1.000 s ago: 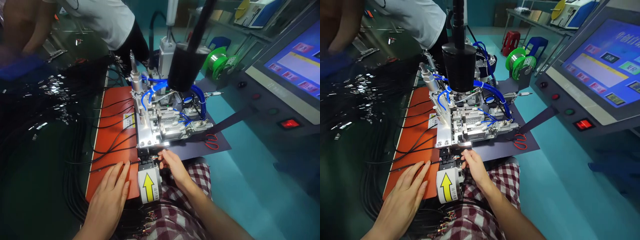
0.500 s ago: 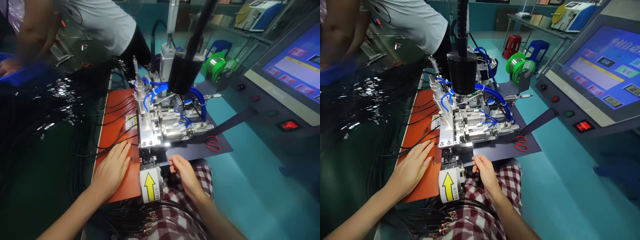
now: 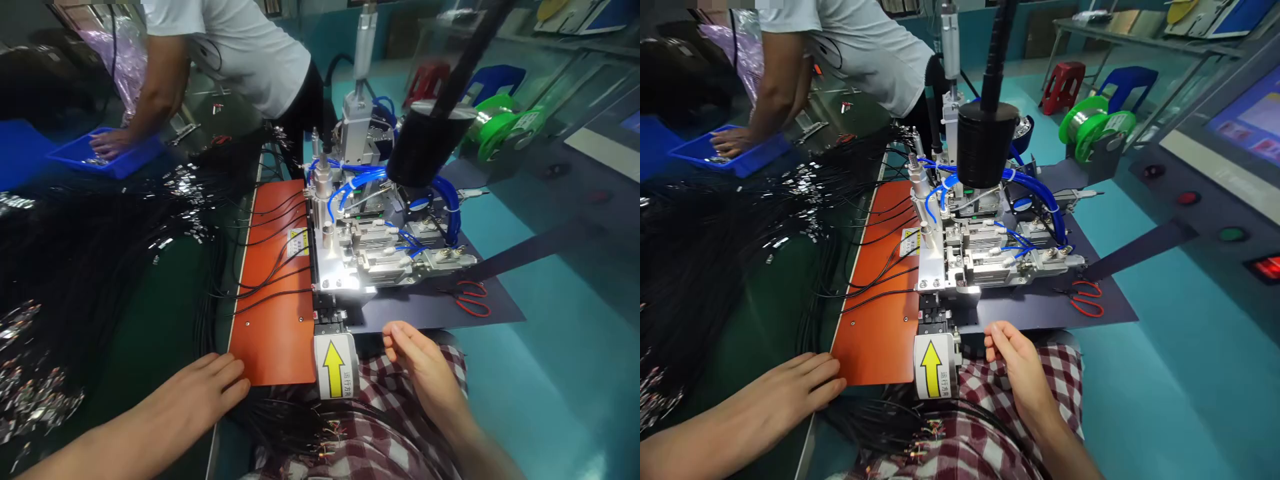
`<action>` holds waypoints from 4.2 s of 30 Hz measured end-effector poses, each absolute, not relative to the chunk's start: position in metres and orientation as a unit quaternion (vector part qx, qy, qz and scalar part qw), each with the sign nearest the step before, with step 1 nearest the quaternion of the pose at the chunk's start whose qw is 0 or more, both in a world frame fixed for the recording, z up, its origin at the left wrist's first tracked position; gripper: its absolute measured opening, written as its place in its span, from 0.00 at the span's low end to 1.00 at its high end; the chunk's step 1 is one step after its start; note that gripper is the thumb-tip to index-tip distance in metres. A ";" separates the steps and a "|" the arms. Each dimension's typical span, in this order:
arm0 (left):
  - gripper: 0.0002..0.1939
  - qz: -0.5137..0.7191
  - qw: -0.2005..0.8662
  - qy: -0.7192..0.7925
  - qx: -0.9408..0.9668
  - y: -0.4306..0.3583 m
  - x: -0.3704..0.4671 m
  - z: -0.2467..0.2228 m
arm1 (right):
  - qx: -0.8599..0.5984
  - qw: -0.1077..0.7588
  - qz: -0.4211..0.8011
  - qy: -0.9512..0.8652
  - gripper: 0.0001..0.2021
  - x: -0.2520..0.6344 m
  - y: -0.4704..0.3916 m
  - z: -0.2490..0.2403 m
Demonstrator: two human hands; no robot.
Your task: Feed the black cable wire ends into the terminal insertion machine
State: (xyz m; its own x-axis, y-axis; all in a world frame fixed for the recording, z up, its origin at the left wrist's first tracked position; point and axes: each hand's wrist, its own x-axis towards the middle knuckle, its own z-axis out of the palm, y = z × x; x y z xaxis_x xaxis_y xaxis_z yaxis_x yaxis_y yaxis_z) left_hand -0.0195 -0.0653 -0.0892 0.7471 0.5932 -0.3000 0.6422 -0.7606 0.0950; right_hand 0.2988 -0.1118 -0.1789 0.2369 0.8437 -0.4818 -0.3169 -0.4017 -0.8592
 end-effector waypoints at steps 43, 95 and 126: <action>0.11 0.089 0.604 0.389 0.691 -0.034 0.120 -0.087 | -0.560 0.525 0.568 -0.298 0.10 0.281 -0.106 -0.128; 0.06 0.116 0.775 0.437 0.442 -0.037 0.112 -0.113 | -0.436 0.489 0.573 -0.493 0.09 0.292 -0.083 -0.137; 0.10 0.189 0.777 0.428 0.421 -0.040 0.115 -0.120 | -0.572 0.411 0.186 -0.685 0.11 0.274 -0.087 -0.151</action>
